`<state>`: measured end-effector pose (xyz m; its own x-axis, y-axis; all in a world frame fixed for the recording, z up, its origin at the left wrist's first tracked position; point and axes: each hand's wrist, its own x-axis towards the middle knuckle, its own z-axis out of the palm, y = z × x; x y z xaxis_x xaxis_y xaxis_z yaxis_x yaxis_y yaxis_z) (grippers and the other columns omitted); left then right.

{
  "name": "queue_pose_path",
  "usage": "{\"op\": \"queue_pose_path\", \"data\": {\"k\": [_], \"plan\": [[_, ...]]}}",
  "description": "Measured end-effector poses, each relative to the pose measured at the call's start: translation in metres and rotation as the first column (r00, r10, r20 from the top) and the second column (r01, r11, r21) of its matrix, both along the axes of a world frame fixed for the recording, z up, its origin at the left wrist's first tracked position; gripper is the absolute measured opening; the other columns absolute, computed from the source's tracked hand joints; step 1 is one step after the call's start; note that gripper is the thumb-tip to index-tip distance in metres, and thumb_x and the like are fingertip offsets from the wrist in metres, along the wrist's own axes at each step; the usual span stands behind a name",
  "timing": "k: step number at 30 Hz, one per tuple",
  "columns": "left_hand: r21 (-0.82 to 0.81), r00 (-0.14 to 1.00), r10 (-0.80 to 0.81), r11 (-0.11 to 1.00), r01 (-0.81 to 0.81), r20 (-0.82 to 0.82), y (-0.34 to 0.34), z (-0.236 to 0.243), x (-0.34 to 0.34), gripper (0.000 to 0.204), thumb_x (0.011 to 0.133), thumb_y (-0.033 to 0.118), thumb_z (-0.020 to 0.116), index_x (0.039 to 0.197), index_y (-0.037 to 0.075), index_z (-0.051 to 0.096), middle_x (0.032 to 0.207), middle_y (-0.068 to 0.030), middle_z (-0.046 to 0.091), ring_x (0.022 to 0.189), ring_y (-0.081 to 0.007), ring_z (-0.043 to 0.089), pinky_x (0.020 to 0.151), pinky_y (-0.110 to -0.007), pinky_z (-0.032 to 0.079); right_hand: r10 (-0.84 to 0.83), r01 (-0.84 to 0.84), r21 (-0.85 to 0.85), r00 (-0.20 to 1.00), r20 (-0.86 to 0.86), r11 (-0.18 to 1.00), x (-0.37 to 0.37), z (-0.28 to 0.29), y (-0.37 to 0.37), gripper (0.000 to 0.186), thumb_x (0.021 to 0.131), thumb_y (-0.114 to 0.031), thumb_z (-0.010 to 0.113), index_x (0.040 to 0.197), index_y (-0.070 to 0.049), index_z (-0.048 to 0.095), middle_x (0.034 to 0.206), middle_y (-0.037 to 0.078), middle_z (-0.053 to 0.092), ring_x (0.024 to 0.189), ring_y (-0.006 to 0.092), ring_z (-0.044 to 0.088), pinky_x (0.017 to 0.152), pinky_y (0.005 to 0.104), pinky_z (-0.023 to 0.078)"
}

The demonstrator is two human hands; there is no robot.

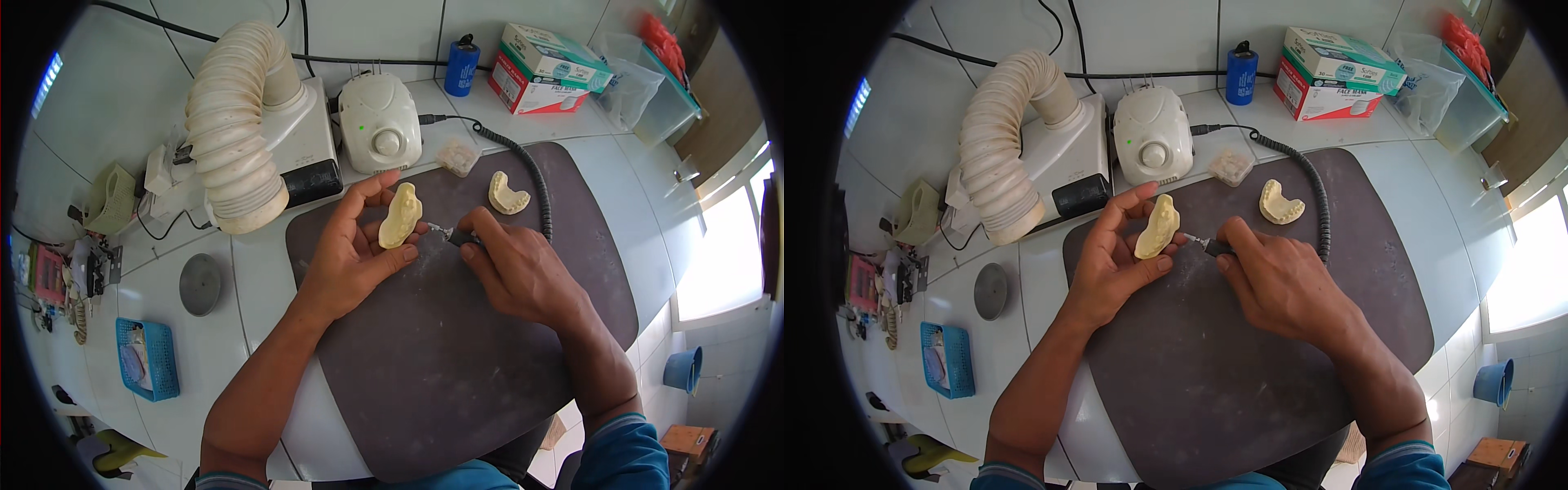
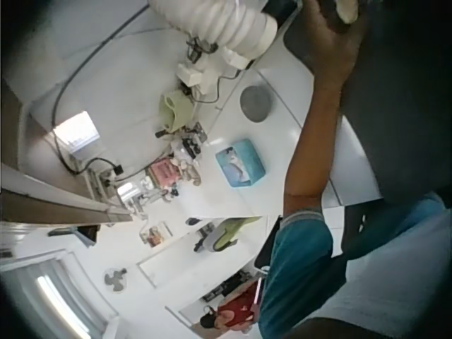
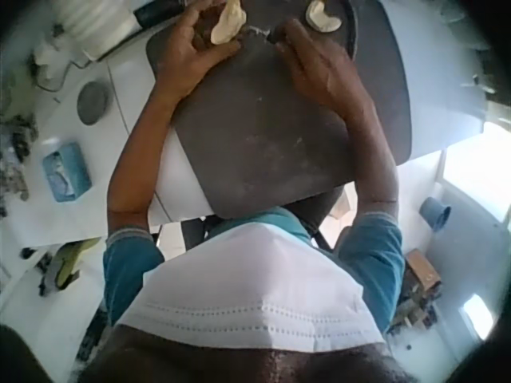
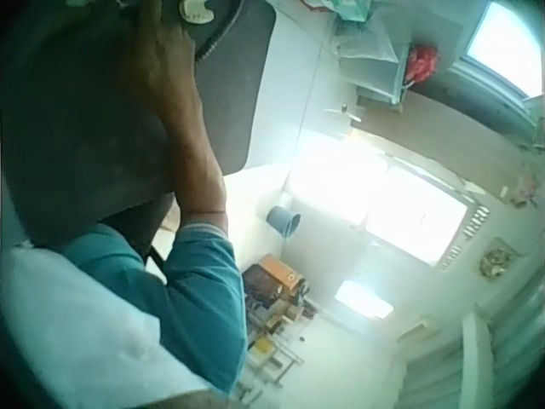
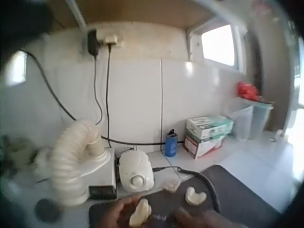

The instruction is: The person grinds and shapes a dental cast using a rotary handpiece, tests fitting artificial teeth from a container onto the mold, and continues carving the dental model with the tool.

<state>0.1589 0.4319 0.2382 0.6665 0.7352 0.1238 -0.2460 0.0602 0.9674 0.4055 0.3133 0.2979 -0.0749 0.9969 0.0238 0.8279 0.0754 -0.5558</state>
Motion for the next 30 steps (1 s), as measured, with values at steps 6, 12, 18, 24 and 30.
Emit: {"op": "queue_pose_path", "data": {"k": [6,12,18,24,30], "plan": [[0.042,0.998,-0.052,0.998,0.053,-0.032,-0.004,0.0,0.0,0.103,0.1,-0.017,0.085,0.187,0.01,0.036,0.153,-0.0083,0.058,0.14,-0.0225,0.074,0.113,-0.035,0.067,0.043,-0.043,0.057,0.999,0.0,0.997,-0.001,-0.003,0.0,0.022,0.119,-0.02,0.068,0.129,-0.005,0.056,0.095,0.027,0.077,0.093,0.0549,0.076,0.081,0.0648,0.056],[-0.017,0.996,-0.059,0.998,0.058,-0.069,-0.006,0.001,-0.001,0.101,0.096,-0.014,0.091,0.181,0.01,0.042,0.147,-0.0057,0.06,0.138,-0.0198,0.071,0.117,-0.035,0.063,0.021,-0.021,0.061,1.0,-0.007,0.998,-0.003,-0.005,0.001,0.022,0.119,-0.021,0.068,0.128,-0.005,0.056,0.097,0.026,0.077,0.093,0.0551,0.076,0.081,0.0645,0.056],[0.052,0.996,-0.049,0.997,0.053,-0.071,-0.002,-0.004,-0.001,0.103,0.092,-0.004,0.102,0.177,0.01,0.045,0.144,-0.0048,0.062,0.128,-0.0141,0.065,0.112,-0.034,0.058,0.006,-0.005,0.081,1.0,-0.012,0.997,-0.007,-0.007,0.0,0.023,0.117,-0.014,0.07,0.135,-0.002,0.064,0.099,0.027,0.078,0.091,0.0534,0.077,0.081,0.0599,0.057],[0.019,0.996,-0.056,0.998,0.057,-0.066,-0.003,-0.006,-0.002,0.106,0.088,0.002,0.108,0.175,0.009,0.047,0.141,-0.0029,0.063,0.127,-0.0136,0.064,0.112,-0.034,0.057,-0.006,0.007,0.097,1.0,-0.014,0.995,-0.01,-0.009,0.0,0.023,0.117,-0.015,0.07,0.135,-0.002,0.064,0.106,0.028,0.08,0.096,0.054,0.079,0.083,0.0605,0.059],[0.039,0.995,-0.05,0.998,0.054,-0.083,-0.003,-0.005,-0.002,0.106,0.087,0.002,0.108,0.174,0.009,0.048,0.139,-0.0022,0.064,0.126,-0.013,0.064,0.11,-0.033,0.058,-0.014,0.016,0.084,1.0,-0.025,0.996,-0.011,-0.01,-0.001,0.023,0.117,-0.015,0.071,0.135,-0.002,0.065,0.107,0.028,0.08,0.096,0.0547,0.078,0.083,0.0609,0.059]]}}
